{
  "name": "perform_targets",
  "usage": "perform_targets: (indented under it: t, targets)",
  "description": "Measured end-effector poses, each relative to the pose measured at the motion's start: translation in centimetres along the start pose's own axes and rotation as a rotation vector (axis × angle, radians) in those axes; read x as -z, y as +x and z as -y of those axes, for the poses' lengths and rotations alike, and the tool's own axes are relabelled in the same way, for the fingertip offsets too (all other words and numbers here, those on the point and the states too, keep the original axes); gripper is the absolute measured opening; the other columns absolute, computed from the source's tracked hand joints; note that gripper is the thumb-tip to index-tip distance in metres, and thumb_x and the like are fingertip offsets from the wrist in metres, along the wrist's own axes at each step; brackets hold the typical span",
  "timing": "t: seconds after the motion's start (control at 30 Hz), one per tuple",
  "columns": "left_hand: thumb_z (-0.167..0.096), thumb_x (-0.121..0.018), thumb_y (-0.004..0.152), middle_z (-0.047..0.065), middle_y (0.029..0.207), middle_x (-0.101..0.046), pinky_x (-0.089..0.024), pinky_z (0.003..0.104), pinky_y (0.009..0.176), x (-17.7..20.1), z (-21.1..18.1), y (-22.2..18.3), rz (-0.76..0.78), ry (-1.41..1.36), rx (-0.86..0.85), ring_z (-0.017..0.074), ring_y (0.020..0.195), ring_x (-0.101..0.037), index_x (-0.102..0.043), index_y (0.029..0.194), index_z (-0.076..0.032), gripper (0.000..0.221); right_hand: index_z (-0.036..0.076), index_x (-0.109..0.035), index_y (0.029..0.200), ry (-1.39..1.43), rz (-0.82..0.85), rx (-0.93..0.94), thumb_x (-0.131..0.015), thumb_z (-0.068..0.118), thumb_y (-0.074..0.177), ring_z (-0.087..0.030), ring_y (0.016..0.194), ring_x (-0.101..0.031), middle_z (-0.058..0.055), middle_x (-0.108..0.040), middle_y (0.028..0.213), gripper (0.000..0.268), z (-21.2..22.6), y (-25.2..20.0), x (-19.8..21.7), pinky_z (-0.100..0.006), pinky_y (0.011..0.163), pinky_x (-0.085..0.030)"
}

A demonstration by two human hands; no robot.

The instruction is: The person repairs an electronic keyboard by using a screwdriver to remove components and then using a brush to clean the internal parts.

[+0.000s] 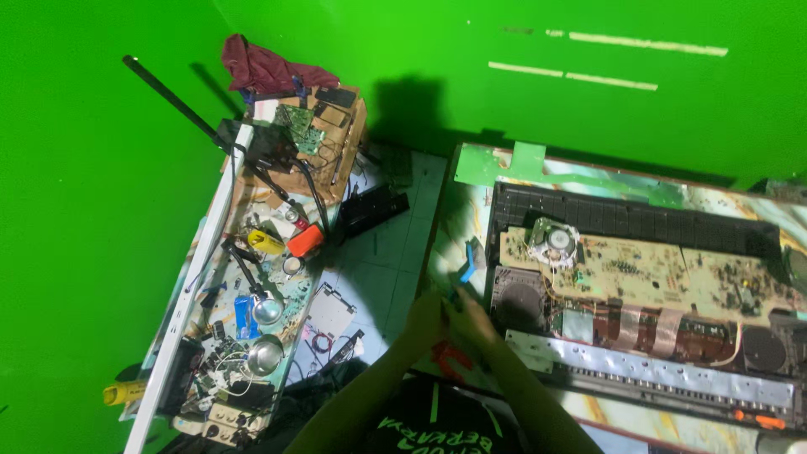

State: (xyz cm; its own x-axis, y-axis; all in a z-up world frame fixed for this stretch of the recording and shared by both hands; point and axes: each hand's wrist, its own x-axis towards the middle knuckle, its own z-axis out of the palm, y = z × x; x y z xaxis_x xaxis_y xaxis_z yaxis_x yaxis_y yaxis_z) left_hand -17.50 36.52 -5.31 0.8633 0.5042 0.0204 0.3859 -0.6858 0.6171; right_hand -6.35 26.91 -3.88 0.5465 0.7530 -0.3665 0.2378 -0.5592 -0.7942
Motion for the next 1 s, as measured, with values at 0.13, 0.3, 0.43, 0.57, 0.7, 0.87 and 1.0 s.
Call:
perform_targets:
  t: [0.13, 0.3, 0.43, 0.57, 0.7, 0.87, 1.0]
  targets:
    - [-0.018, -0.066, 0.088, 0.019, 0.089, -0.066, -0.051, 0.048, 0.069, 1.8, -2.3, -0.3, -0.176, -0.308, -0.083, 0.0394, 0.082, -0.065, -0.062, 0.096, -0.005, 0.016, 0.014, -0.059, 0.141, 0.055, -0.185, 0.134, -0.068, 0.036, 0.096, -0.029, 0.113, -0.067, -0.018, -0.07, 0.124, 0.05, 1.2, -1.3, 1.4, -0.042, 0.095, -0.052]
    - [-0.022, -0.076, 0.079, 0.012, 0.087, -0.063, -0.053, 0.043, 0.07, 4.4, -7.4, -0.8, -0.209, -0.404, -0.092, 0.0317, 0.079, -0.065, -0.057, 0.101, -0.005, 0.033, 0.004, -0.067, 0.123, 0.329, -0.181, 0.145, -0.066, 0.023, 0.1, -0.022, 0.089, -0.075, -0.018, -0.079, 0.098, 0.031, 3.6, -3.9, 4.3, -0.035, 0.082, -0.059]
    - [-0.022, -0.083, 0.074, 0.014, 0.094, -0.063, -0.05, 0.045, 0.075, 6.2, -10.7, -0.8, -0.237, -0.269, -0.289, 0.0347, 0.087, -0.063, -0.058, 0.109, -0.006, 0.045, 0.003, -0.063, 0.123, 0.407, -0.222, 0.132, -0.068, 0.012, 0.094, -0.016, 0.089, -0.074, -0.012, -0.075, 0.101, 0.03, 4.9, -6.5, 6.9, -0.029, 0.078, -0.058]
    - [-0.022, -0.084, 0.072, 0.017, 0.098, -0.062, -0.047, 0.048, 0.08, 6.1, -12.4, -1.5, -0.203, -0.181, -0.459, 0.0374, 0.093, -0.06, -0.058, 0.107, -0.006, 0.046, 0.003, -0.06, 0.125, 0.407, -0.268, 0.281, -0.069, 0.004, 0.093, -0.019, 0.092, -0.07, -0.011, -0.069, 0.103, 0.033, 4.3, -10.0, 9.7, -0.032, 0.076, -0.057]
    - [-0.016, -0.078, 0.086, 0.016, 0.103, -0.062, -0.048, 0.046, 0.084, 4.7, -14.9, -1.4, -0.17, -0.095, -0.469, 0.0361, 0.098, -0.061, -0.058, 0.105, -0.011, 0.028, 0.004, -0.057, 0.129, 0.391, -0.243, 0.142, -0.066, 0.0, 0.093, -0.021, 0.08, -0.065, -0.012, -0.068, 0.096, 0.037, 2.9, -13.6, 12.8, -0.034, 0.071, -0.054]
    - [-0.022, -0.076, 0.091, 0.019, 0.109, -0.062, -0.053, 0.041, 0.082, 2.8, -20.3, -0.5, -0.289, -0.461, -0.001, 0.0311, 0.099, -0.064, -0.054, 0.126, 0.001, 0.047, 0.012, -0.047, 0.139, 0.393, -0.13, 0.007, -0.057, 0.004, 0.093, -0.022, 0.079, -0.07, -0.008, -0.073, 0.1, 0.048, -1.5, -18.4, 17.2, -0.032, 0.072, -0.057]
    - [-0.017, -0.068, 0.092, 0.01, 0.113, -0.071, -0.055, 0.031, 0.09, 0.5, -24.0, -1.4, -0.059, -0.811, 0.122, 0.0187, 0.106, -0.07, -0.037, 0.152, -0.008, 0.068, 0.008, -0.071, 0.112, 0.045, -0.139, 0.286, -0.064, 0.011, 0.093, -0.029, 0.099, -0.075, -0.015, -0.08, 0.106, 0.02, -7.7, -22.1, 20.8, -0.04, 0.089, -0.056]
